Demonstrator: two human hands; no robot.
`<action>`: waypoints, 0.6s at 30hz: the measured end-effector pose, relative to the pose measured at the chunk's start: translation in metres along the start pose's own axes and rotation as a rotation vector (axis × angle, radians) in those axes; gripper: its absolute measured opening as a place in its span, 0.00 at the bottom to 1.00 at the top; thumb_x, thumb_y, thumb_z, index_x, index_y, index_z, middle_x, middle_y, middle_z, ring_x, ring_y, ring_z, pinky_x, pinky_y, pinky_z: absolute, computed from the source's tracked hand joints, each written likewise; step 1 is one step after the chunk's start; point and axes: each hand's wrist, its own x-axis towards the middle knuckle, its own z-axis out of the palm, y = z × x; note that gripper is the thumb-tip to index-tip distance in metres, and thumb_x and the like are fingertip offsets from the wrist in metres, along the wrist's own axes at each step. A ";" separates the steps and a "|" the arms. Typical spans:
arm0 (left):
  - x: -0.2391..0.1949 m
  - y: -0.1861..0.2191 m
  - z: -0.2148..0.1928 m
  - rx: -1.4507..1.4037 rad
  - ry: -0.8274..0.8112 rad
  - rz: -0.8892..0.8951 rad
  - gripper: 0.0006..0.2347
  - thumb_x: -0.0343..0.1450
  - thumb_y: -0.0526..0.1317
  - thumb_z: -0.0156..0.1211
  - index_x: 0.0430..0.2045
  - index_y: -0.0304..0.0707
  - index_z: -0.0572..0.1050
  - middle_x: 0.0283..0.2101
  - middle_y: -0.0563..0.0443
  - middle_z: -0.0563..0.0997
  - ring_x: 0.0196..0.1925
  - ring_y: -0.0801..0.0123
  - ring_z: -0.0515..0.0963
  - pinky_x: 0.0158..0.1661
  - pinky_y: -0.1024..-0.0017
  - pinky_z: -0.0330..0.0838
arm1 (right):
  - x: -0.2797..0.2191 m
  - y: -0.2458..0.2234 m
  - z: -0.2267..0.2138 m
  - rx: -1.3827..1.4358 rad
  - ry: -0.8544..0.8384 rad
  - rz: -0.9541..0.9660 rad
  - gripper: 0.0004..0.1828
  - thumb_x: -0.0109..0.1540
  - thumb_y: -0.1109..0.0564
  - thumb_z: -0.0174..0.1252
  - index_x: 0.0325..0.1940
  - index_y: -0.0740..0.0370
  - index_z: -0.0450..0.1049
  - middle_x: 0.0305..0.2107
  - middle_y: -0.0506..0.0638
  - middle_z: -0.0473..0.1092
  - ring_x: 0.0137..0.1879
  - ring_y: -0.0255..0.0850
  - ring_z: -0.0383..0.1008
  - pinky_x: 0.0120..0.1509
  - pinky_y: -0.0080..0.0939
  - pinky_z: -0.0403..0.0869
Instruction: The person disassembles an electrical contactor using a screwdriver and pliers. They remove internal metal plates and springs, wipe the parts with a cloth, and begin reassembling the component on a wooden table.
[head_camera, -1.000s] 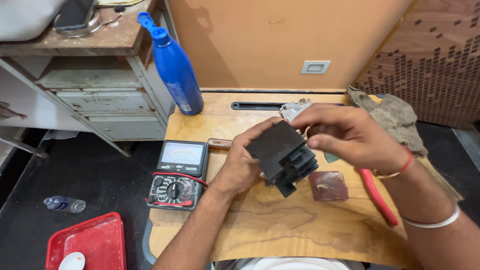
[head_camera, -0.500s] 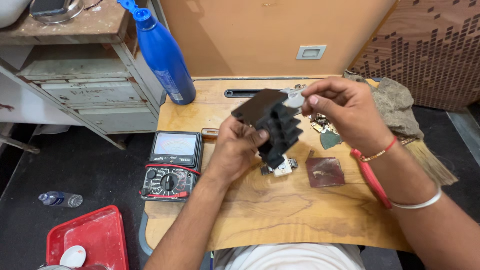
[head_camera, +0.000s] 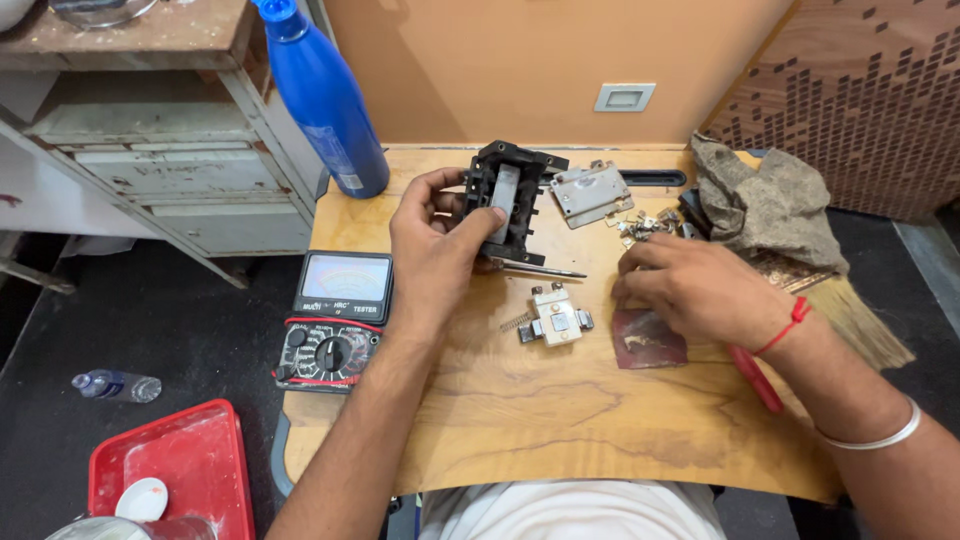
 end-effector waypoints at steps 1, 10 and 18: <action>0.000 -0.002 -0.002 0.012 0.000 0.030 0.21 0.64 0.29 0.68 0.52 0.25 0.71 0.35 0.51 0.75 0.30 0.76 0.79 0.26 0.79 0.76 | -0.001 0.001 0.002 -0.021 0.018 0.032 0.14 0.52 0.62 0.59 0.41 0.56 0.80 0.41 0.50 0.75 0.49 0.49 0.74 0.50 0.47 0.75; -0.002 0.004 -0.007 0.198 0.035 -0.057 0.23 0.62 0.31 0.67 0.51 0.27 0.69 0.34 0.50 0.76 0.26 0.75 0.81 0.21 0.77 0.77 | -0.015 -0.004 0.001 0.324 0.167 0.481 0.11 0.59 0.57 0.64 0.44 0.60 0.81 0.30 0.51 0.79 0.31 0.39 0.79 0.37 0.38 0.77; 0.000 -0.019 -0.002 0.063 -0.004 -0.033 0.23 0.64 0.31 0.69 0.53 0.24 0.70 0.35 0.50 0.76 0.30 0.73 0.80 0.26 0.77 0.77 | -0.021 -0.008 0.011 0.659 0.226 0.532 0.12 0.65 0.59 0.58 0.49 0.64 0.81 0.30 0.47 0.80 0.32 0.29 0.73 0.36 0.32 0.75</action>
